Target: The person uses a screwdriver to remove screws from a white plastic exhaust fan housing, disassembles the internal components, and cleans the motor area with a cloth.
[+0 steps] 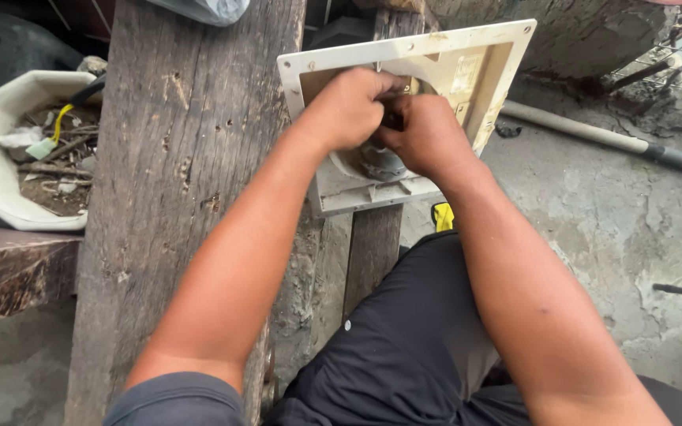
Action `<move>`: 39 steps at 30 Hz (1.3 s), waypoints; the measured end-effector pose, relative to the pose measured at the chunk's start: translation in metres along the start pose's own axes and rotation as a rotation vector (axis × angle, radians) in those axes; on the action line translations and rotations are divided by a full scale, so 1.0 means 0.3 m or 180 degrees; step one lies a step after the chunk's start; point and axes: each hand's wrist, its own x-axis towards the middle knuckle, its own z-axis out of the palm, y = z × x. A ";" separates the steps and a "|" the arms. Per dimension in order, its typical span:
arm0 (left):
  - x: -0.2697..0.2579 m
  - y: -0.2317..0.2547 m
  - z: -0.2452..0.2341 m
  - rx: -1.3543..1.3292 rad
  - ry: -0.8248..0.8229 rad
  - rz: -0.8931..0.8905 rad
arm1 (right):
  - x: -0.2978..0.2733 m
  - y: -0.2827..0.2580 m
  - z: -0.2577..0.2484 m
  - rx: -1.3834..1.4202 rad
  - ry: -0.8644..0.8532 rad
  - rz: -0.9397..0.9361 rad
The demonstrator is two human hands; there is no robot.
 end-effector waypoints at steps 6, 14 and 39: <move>0.063 -0.035 -0.039 0.0367 -0.0287 0.0128 | 0.097 0.062 0.037 -0.1056 0.0220 -0.0461; 0.069 -0.041 -0.027 0.0708 -0.0088 0.0060 | 0.095 0.007 -0.090 -0.0227 -0.0208 0.0390; 0.048 0.020 -0.036 0.0642 0.0174 -0.0022 | 0.094 -0.013 -0.043 -0.0994 0.0632 0.0231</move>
